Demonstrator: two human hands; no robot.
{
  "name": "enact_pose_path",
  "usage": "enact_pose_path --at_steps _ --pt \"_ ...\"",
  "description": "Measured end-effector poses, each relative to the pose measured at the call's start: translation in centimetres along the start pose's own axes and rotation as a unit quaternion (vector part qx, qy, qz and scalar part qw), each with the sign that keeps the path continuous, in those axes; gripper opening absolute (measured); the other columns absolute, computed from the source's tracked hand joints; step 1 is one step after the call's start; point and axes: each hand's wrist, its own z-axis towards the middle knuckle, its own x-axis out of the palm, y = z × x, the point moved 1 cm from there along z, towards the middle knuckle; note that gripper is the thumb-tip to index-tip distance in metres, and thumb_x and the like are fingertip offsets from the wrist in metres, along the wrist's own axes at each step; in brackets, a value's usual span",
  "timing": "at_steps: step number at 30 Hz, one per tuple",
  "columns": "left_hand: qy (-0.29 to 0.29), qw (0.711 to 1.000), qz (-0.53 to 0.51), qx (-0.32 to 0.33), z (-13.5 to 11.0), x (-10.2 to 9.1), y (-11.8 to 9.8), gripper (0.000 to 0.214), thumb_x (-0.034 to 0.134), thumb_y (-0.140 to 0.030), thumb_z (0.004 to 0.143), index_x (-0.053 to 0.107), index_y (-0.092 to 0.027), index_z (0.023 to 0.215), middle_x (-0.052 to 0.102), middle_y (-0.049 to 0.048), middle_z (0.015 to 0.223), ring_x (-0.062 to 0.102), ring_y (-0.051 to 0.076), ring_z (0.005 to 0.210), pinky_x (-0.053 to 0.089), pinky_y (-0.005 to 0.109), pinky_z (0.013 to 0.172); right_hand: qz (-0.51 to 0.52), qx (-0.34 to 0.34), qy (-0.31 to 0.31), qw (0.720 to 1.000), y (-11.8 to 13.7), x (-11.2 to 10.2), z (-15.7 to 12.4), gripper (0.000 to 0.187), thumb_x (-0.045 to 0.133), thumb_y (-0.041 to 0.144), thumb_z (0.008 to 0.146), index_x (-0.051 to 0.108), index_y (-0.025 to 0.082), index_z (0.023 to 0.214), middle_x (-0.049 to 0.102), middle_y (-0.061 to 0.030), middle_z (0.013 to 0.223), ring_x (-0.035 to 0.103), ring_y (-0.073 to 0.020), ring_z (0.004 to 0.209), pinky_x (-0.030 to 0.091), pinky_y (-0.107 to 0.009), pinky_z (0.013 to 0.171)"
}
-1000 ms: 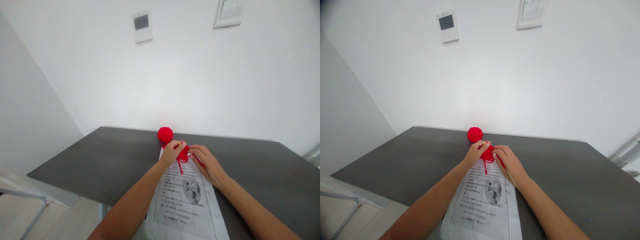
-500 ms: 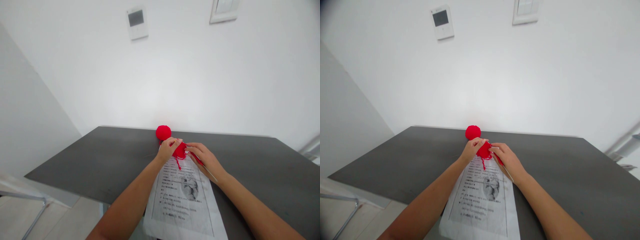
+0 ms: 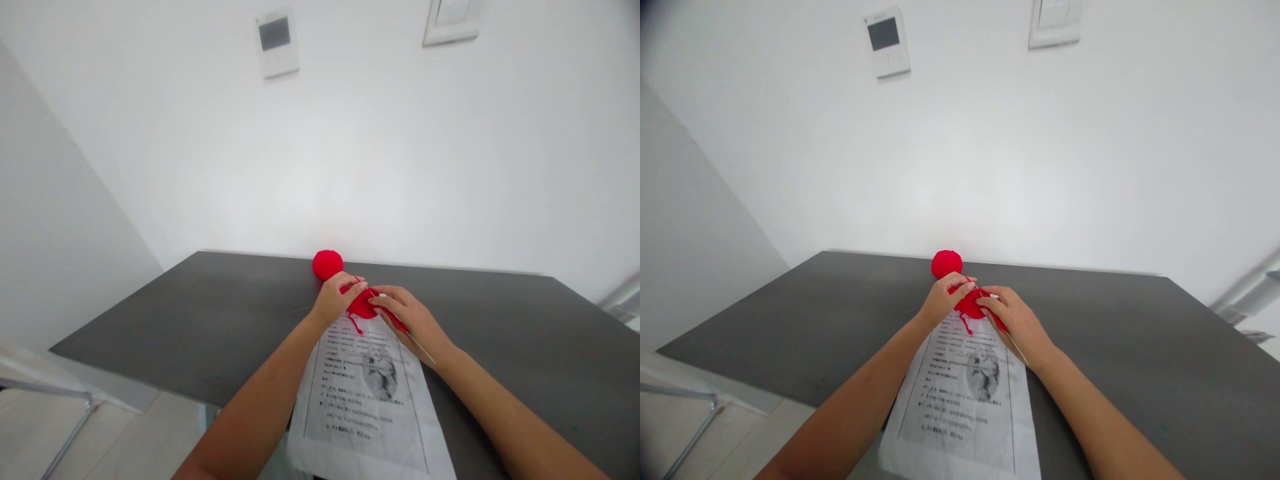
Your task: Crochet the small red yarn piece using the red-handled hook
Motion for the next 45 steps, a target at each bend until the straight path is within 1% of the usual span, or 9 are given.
enact_pose_path --at_steps 3,8,12,17,23,32,37,40,45 --pt "0.008 1.0 0.015 0.004 -0.08 0.05 0.16 0.021 0.061 -0.029 0.08 0.069 -0.015 0.093 0.069 0.0077 0.092 0.063 0.017 0.087 0.049 0.032 0.087 0.004 0.004 0.006 1.0 0.13 -0.09 0.06 0.024 0.045 0.018 0.094 0.062 0.023 0.11 0.063 -0.0117 0.117 0.062 -0.0228 0.105 0.055 -0.037 0.086" --pt "0.021 1.0 0.016 -0.005 -0.25 0.26 0.29 0.032 0.066 -0.018 0.074 0.066 -0.014 0.106 0.067 0.0055 0.088 0.062 0.017 0.087 0.048 0.032 0.089 0.017 0.008 0.006 1.0 0.33 -0.11 0.16 0.025 0.046 0.019 0.093 0.061 0.024 0.112 0.062 -0.012 0.117 0.062 -0.0235 0.106 0.054 -0.039 0.086" --pt "0.022 1.0 0.013 -0.007 -0.32 0.44 0.14 0.034 0.064 -0.014 0.074 0.065 -0.015 0.107 0.067 0.0042 0.087 0.062 0.016 0.088 0.048 0.031 0.089 0.027 0.01 0.003 1.0 0.41 0.08 0.17 0.025 0.046 0.02 0.094 0.06 0.025 0.114 0.062 -0.0115 0.116 0.063 -0.0226 0.103 0.055 -0.039 0.084" --pt "0.013 1.0 0.021 -0.006 -0.33 0.48 -0.29 0.031 0.062 -0.013 0.075 0.066 -0.014 0.106 0.066 0.0039 0.085 0.062 0.016 0.088 0.048 0.031 0.09 0.03 0.009 0.007 0.999 0.42 0.38 0.1 0.025 0.048 0.021 0.094 0.059 0.022 0.116 0.062 -0.0132 0.117 0.062 -0.0224 0.104 0.055 -0.038 0.085" --pt "0.003 1.0 0.026 -0.006 -0.35 0.44 -0.55 0.03 0.061 -0.012 0.076 0.067 -0.016 0.105 0.066 0.0037 0.086 0.062 0.016 0.089 0.047 0.031 0.09 0.025 0.006 0.006 1.0 0.48 0.42 0.16 0.025 0.047 0.022 0.094 0.06 0.022 0.115 0.063 -0.0131 0.115 0.063 -0.0221 0.103 0.056 -0.04 0.086" --pt "0.0 0.999 0.033 -0.008 -0.35 0.3 -0.48 0.034 0.059 -0.011 0.075 0.066 -0.016 0.108 0.067 0.0038 0.086 0.062 0.016 0.089 0.047 0.032 0.092 0.021 0.008 0.002 1.0 0.63 0.14 0.26 0.024 0.046 0.026 0.095 0.061 0.023 0.114 0.065 -0.013 0.115 0.064 -0.0233 0.104 0.056 -0.043 0.089" --pt "0.002 1.0 0.028 -0.013 -0.2 0.09 -0.27 0.034 0.06 -0.012 0.075 0.067 -0.016 0.108 0.069 0.0028 0.084 0.062 0.015 0.085 0.048 0.032 0.09 0.054 0.016 -0.006 0.998 0.63 -0.12 0.2 0.027 0.043 0.025 0.096 0.06 0.025 0.118 0.067 -0.0108 0.114 0.064 -0.0224 0.105 0.055 -0.041 0.09" --pt "0.0 1.0 0.016 -0.018 -0.09 -0.06 -0.18 0.034 0.061 -0.012 0.074 0.067 -0.016 0.107 0.07 0.0031 0.084 0.063 0.016 0.085 0.048 0.032 0.091 0.085 0.033 -0.019 0.996 0.57 -0.18 0.14 0.028 0.043 0.026 0.096 0.061 0.025 0.118 0.069 -0.0093 0.112 0.065 -0.0215 0.103 0.055 -0.039 0.09" --pt "0.018 1.0 0.012 -0.02 0.08 -0.32 0.13 0.029 0.062 -0.012 0.074 0.07 -0.015 0.101 0.071 0.0069 0.093 0.064 0.017 0.089 0.048 0.031 0.09 0.135 0.107 -0.019 0.985 0.42 -0.23 0.16 0.026 0.046 0.029 0.095 0.065 0.024 0.111 0.072 -0.0071 0.105 0.069 -0.02 0.095 0.056 -0.035 0.086"
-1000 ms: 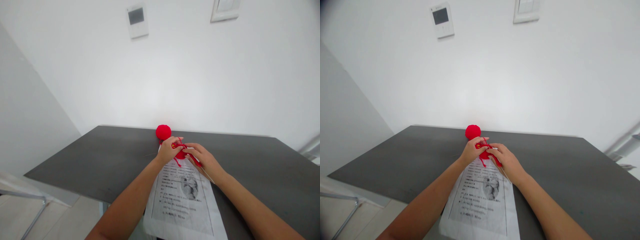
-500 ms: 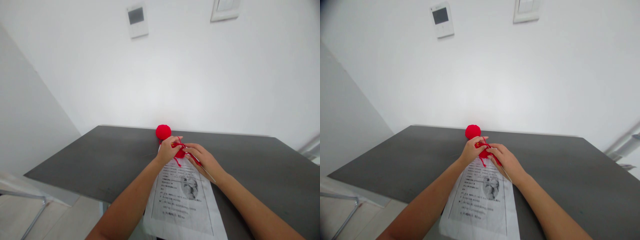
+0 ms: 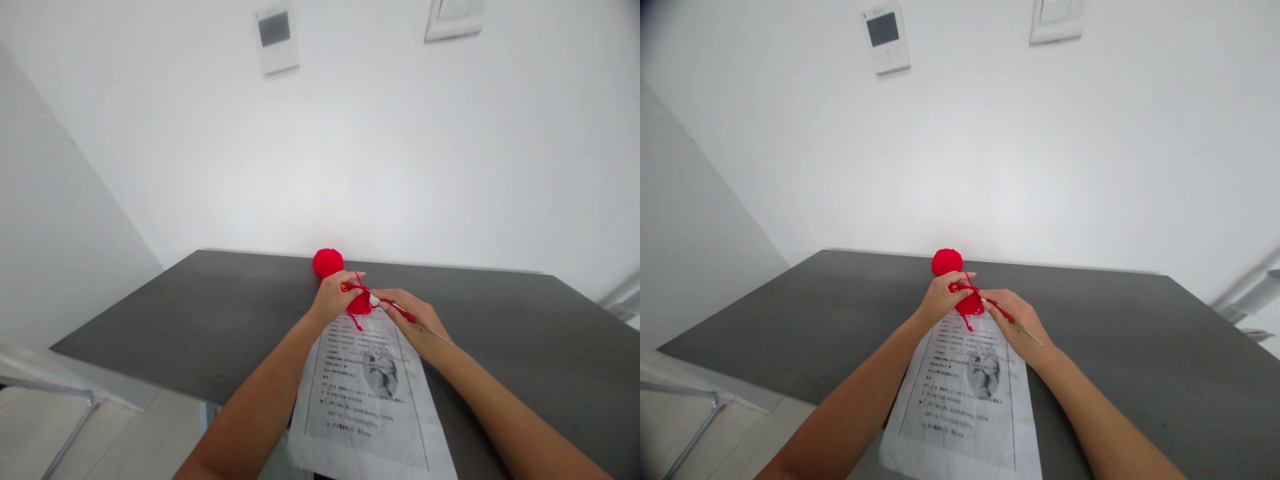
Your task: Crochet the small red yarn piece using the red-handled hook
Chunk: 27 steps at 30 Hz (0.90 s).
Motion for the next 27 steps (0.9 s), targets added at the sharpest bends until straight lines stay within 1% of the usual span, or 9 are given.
enact_pose_path --at_steps 3,6,14,18,20,23,25,27 --pt "0.015 1.0 0.014 -0.002 0.1 -0.2 0.2 0.03 0.062 -0.012 0.074 0.07 -0.016 0.102 0.072 0.0062 0.094 0.065 0.016 0.086 0.049 0.031 0.087 0.013 0.034 0.003 0.999 -0.1 -0.1 0.0 0.026 0.047 0.031 0.094 0.068 0.025 0.107 0.074 -0.0058 0.102 0.07 -0.0204 0.092 0.057 -0.034 0.084" --pt "0.023 1.0 0.021 -0.002 0.2 -0.3 0.4 0.031 0.061 -0.012 0.073 0.069 -0.017 0.103 0.072 0.0051 0.091 0.064 0.015 0.082 0.05 0.03 0.086 0.016 0.042 0.017 0.999 -0.2 -0.3 0.1 0.026 0.047 0.03 0.093 0.068 0.025 0.107 0.074 -0.0056 0.101 0.07 -0.0204 0.092 0.057 -0.034 0.083" --pt "0.052 0.998 0.024 -0.012 0.3 -0.6 0.1 0.03 0.061 -0.008 0.071 0.07 -0.015 0.098 0.071 0.0043 0.088 0.064 0.014 0.08 0.05 0.028 0.084 -0.003 -0.015 0.073 0.997 0.0 -1.2 0.4 0.028 0.045 0.027 0.094 0.067 0.025 0.111 0.073 -0.0063 0.109 0.069 -0.0201 0.097 0.057 -0.035 0.087" --pt "0.055 0.998 0.034 -0.012 0.3 -0.8 0.1 0.025 0.061 -0.008 0.071 0.072 -0.016 0.093 0.071 0.0049 0.089 0.064 0.015 0.081 0.05 0.028 0.083 0.003 -0.023 0.088 0.996 0.1 -1.5 0.4 0.029 0.045 0.027 0.094 0.067 0.026 0.113 0.072 -0.0056 0.11 0.069 -0.0202 0.098 0.056 -0.035 0.088" --pt "0.057 0.998 0.032 -0.015 0.3 -0.9 0.2 0.024 0.061 -0.009 0.071 0.072 -0.017 0.09 0.071 0.0048 0.09 0.064 0.015 0.083 0.05 0.029 0.084 0.019 -0.005 0.09 0.996 0.1 -1.6 0.4 0.027 0.047 0.027 0.093 0.068 0.027 0.11 0.073 -0.0049 0.108 0.069 -0.0205 0.096 0.056 -0.035 0.086" --pt "0.068 0.997 -0.001 -0.043 0.3 -0.9 0.4 0.021 0.063 -0.01 0.069 0.073 -0.016 0.087 0.072 0.0052 0.09 0.064 0.016 0.082 0.05 0.029 0.081 0.067 0.058 0.072 0.993 -0.1 -1.5 0.5 0.023 0.052 0.03 0.09 0.072 0.025 0.101 0.076 -0.0044 0.1 0.071 -0.0216 0.091 0.057 -0.036 0.083" --pt "0.087 0.99 -0.063 -0.086 0.3 -0.8 0.7 0.019 0.066 -0.012 0.068 0.072 -0.015 0.085 0.072 0.0062 0.089 0.064 0.015 0.079 0.05 0.028 0.077 0.118 0.107 0.045 0.986 -0.4 -1.3 0.6 0.021 0.056 0.034 0.088 0.074 0.023 0.096 0.077 -0.0053 0.095 0.071 -0.0228 0.088 0.057 -0.037 0.081" --pt "0.107 0.974 -0.151 -0.134 0.3 -0.7 0.9 0.02 0.07 -0.015 0.065 0.072 -0.013 0.085 0.072 0.0068 0.085 0.064 0.015 0.075 0.049 0.027 0.074 0.177 0.145 0.014 0.973 -0.7 -1.0 0.6 0.022 0.061 0.037 0.084 0.075 0.022 0.091 0.077 -0.0062 0.091 0.071 -0.0228 0.084 0.057 -0.037 0.078"
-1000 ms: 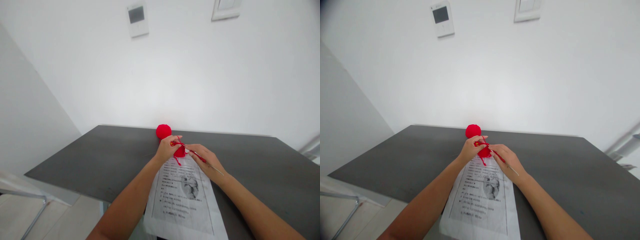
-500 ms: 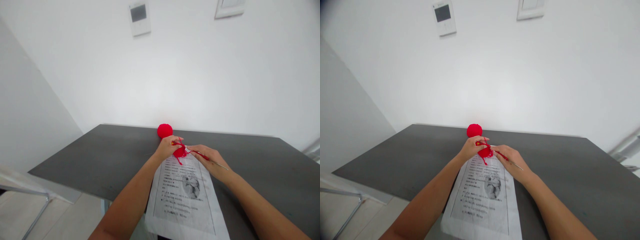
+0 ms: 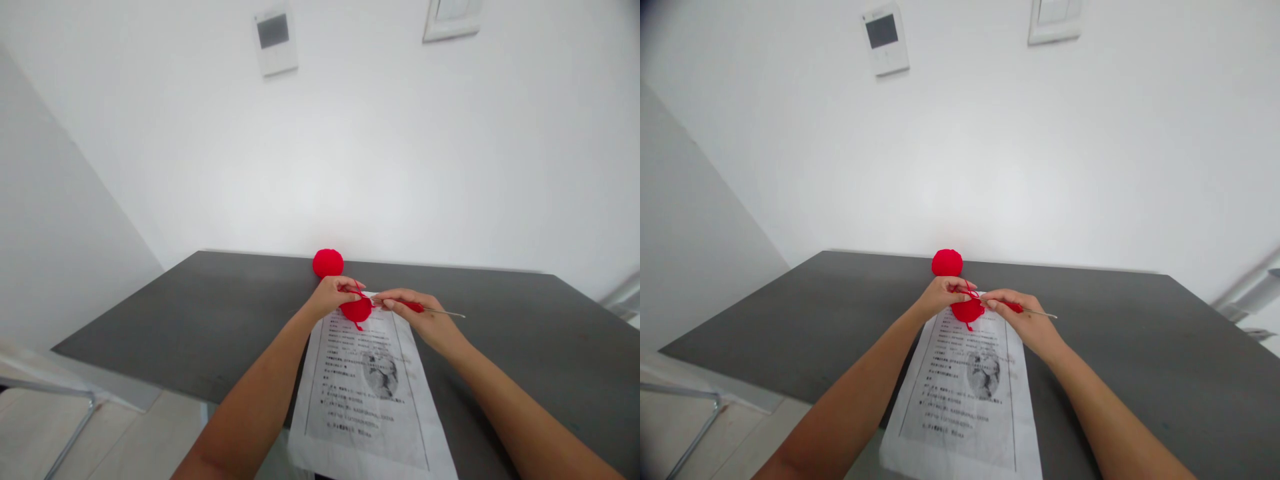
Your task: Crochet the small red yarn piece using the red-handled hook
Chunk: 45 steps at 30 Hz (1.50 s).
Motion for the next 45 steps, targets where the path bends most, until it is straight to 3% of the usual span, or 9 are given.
enact_pose_path --at_steps 3,7,13,18,31,35,38,45 --pt "0.037 0.993 -0.106 -0.041 0.0 0.1 0.2 0.032 0.078 -0.021 0.058 0.073 -0.012 0.088 0.07 0.005 0.076 0.063 0.014 0.071 0.047 0.027 0.072 0.074 0.023 -0.029 0.997 -0.4 0.3 0.0 0.023 0.065 0.04 0.08 0.075 0.021 0.088 0.077 -0.0066 0.087 0.071 -0.0216 0.078 0.057 -0.035 0.074" --pt "0.077 0.982 -0.159 -0.069 -0.2 0.2 0.0 0.042 0.083 -0.027 0.052 0.074 -0.012 0.09 0.068 0.0036 0.071 0.061 0.013 0.067 0.044 0.026 0.07 0.083 0.018 -0.044 0.995 -0.4 0.7 -0.1 0.021 0.067 0.041 0.079 0.076 0.023 0.086 0.077 -0.0063 0.091 0.07 -0.0224 0.086 0.056 -0.036 0.081" --pt "0.103 0.967 -0.215 -0.086 -0.5 0.4 -0.6 0.045 0.085 -0.026 0.049 0.074 -0.012 0.09 0.069 0.005 0.074 0.062 0.014 0.071 0.043 0.027 0.074 0.076 -0.048 -0.05 0.995 -0.4 1.1 -0.3 0.015 0.065 0.037 0.083 0.075 0.026 0.087 0.076 -0.0056 0.097 0.069 -0.0219 0.094 0.054 -0.037 0.087" --pt "0.12 0.966 -0.209 -0.088 -0.7 0.7 -0.7 0.046 0.085 -0.026 0.05 0.073 -0.012 0.091 0.071 0.0071 0.077 0.063 0.016 0.073 0.044 0.028 0.074 0.057 -0.104 -0.02 0.993 -0.6 1.5 -0.4 0.017 0.061 0.033 0.088 0.074 0.027 0.095 0.072 -0.0061 0.106 0.065 -0.0209 0.102 0.052 -0.037 0.093" --pt "0.057 0.993 -0.073 -0.076 -0.4 -0.1 -0.9 0.035 0.081 -0.037 0.056 0.074 -0.013 0.081 0.071 0.0077 0.082 0.062 0.016 0.076 0.045 0.029 0.076 0.072 0.015 -0.042 0.996 0.0 0.5 -0.2 0.026 0.059 0.044 0.086 0.074 0.023 0.092 0.075 -0.0059 0.096 0.067 -0.0225 0.093 0.052 -0.035 0.085" --pt "0.062 0.99 -0.113 -0.048 -0.5 0.1 -1.3 0.036 0.082 -0.036 0.055 0.073 -0.013 0.081 0.071 0.0081 0.087 0.063 0.016 0.08 0.045 0.029 0.079 0.067 0.024 -0.035 0.997 0.0 0.6 -0.2 0.027 0.059 0.044 0.085 0.074 0.023 0.09 0.074 -0.0056 0.092 0.067 -0.0226 0.09 0.052 -0.035 0.084" --pt "0.07 0.986 -0.145 -0.038 -0.6 0.5 -1.3 0.044 0.084 -0.031 0.054 0.072 -0.014 0.094 0.069 0.0055 0.082 0.062 0.015 0.079 0.045 0.029 0.08 0.059 0.012 -0.037 0.997 0.0 0.8 -0.2 0.026 0.058 0.045 0.085 0.073 0.024 0.087 0.074 -0.0051 0.094 0.066 -0.0225 0.092 0.051 -0.036 0.086" --pt "0.116 0.973 -0.192 -0.061 -0.8 1.0 -1.0 0.057 0.084 -0.025 0.054 0.069 -0.016 0.108 0.069 0.0027 0.079 0.063 0.014 0.076 0.043 0.028 0.079 0.059 -0.033 -0.021 0.998 -0.1 1.3 -0.2 0.02 0.06 0.04 0.086 0.071 0.023 0.085 0.074 -0.0053 0.096 0.067 -0.0212 0.093 0.052 -0.034 0.086"
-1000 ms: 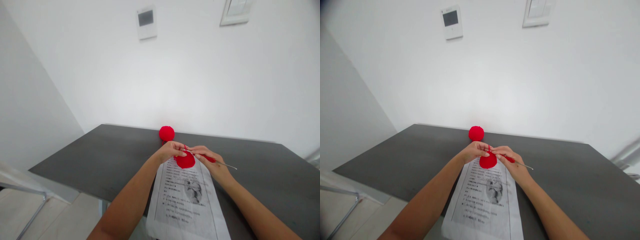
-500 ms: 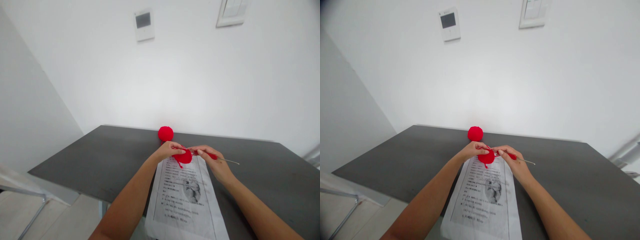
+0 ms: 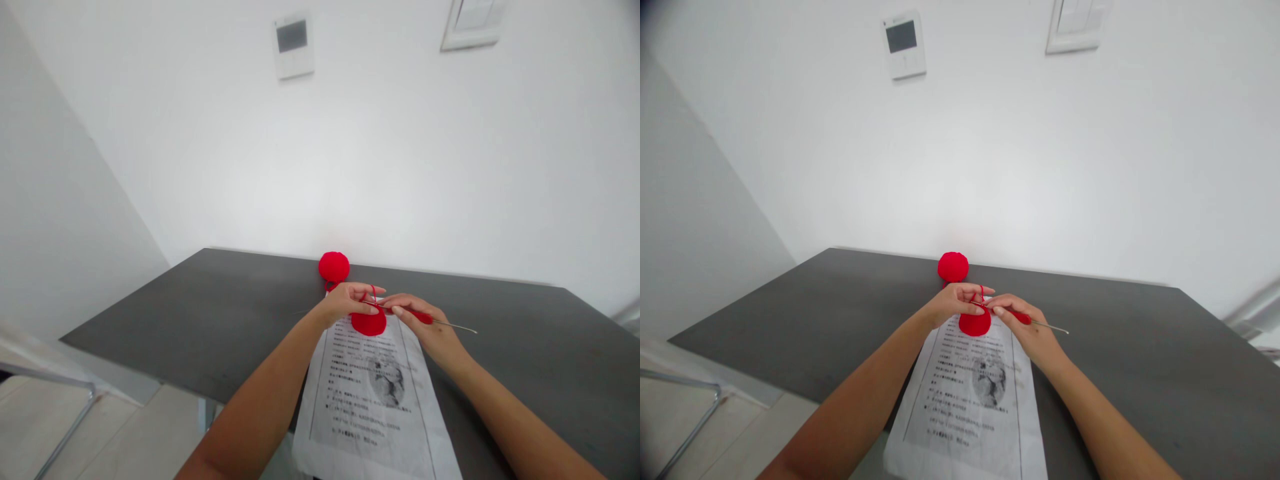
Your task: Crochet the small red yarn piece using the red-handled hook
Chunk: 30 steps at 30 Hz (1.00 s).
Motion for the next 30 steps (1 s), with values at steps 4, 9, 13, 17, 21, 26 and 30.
enact_pose_path --at_steps 4,9,13,17,21,26,30 --pt "0.009 1.0 0.009 0.003 -0.1 0.0 -0.2 0.057 0.084 -0.023 0.054 0.069 -0.016 0.108 0.064 -0.0012 0.07 0.059 0.01 0.069 0.042 0.024 0.072 -0.018 -0.03 0.003 0.999 -0.2 0.2 -0.2 0.018 0.059 0.038 0.088 0.07 0.023 0.087 0.073 -0.0055 0.094 0.067 -0.0203 0.09 0.053 -0.033 0.083" --pt "-0.016 0.999 0.009 0.028 0.2 0.0 0.1 0.062 0.084 -0.026 0.054 0.067 -0.015 0.113 0.064 -0.0006 0.069 0.059 0.011 0.068 0.042 0.026 0.071 -0.06 -0.065 -0.007 0.996 -0.3 0.4 -0.3 0.019 0.055 0.036 0.09 0.068 0.023 0.091 0.071 -0.0069 0.1 0.066 -0.0212 0.095 0.053 -0.035 0.087" --pt "-0.067 0.997 0.02 0.045 0.6 0.2 0.5 0.064 0.084 -0.025 0.054 0.065 -0.011 0.113 0.063 -0.0009 0.067 0.057 0.01 0.064 0.043 0.026 0.07 -0.115 -0.089 0.003 0.989 -0.4 0.4 -0.4 0.02 0.05 0.035 0.093 0.066 0.024 0.097 0.069 -0.0082 0.106 0.065 -0.0216 0.099 0.052 -0.036 0.089" --pt "-0.123 0.989 0.043 0.071 0.9 0.9 0.9 0.061 0.081 -0.021 0.059 0.062 -0.009 0.116 0.064 -0.0003 0.069 0.059 0.011 0.067 0.044 0.026 0.074 -0.166 -0.114 0.002 0.98 -0.3 0.4 -0.5 0.018 0.049 0.032 0.093 0.063 0.024 0.101 0.068 -0.0086 0.107 0.065 -0.0218 0.1 0.052 -0.037 0.09" --pt "-0.17 0.982 0.039 0.078 1.3 1.5 1.7 0.059 0.078 -0.017 0.062 0.061 -0.008 0.118 0.065 -0.0002 0.07 0.061 0.013 0.069 0.046 0.027 0.077 -0.211 -0.127 0.018 0.969 -0.4 0.4 -0.6 0.016 0.049 0.028 0.093 0.058 0.024 0.105 0.066 -0.009 0.11 0.063 -0.0217 0.102 0.05 -0.038 0.092" --pt "-0.193 0.979 -0.009 0.066 1.7 1.8 2.3 0.057 0.078 -0.011 0.061 0.06 -0.008 0.116 0.067 0.0007 0.074 0.063 0.013 0.072 0.047 0.027 0.078 -0.245 -0.151 0.037 0.957 -1.0 0.5 -0.7 0.019 0.045 0.024 0.095 0.053 0.024 0.112 0.062 -0.0102 0.116 0.059 -0.0223 0.109 0.048 -0.041 0.095" --pt "-0.2 0.976 -0.068 0.054 1.4 2.2 2.3 0.055 0.08 -0.016 0.058 0.062 -0.011 0.11 0.068 0.0021 0.076 0.063 0.014 0.071 0.048 0.028 0.074 -0.263 -0.16 0.027 0.951 -1.1 0.7 -0.6 0.021 0.044 0.024 0.095 0.053 0.024 0.114 0.061 -0.0116 0.119 0.057 -0.0242 0.112 0.047 -0.045 0.097"
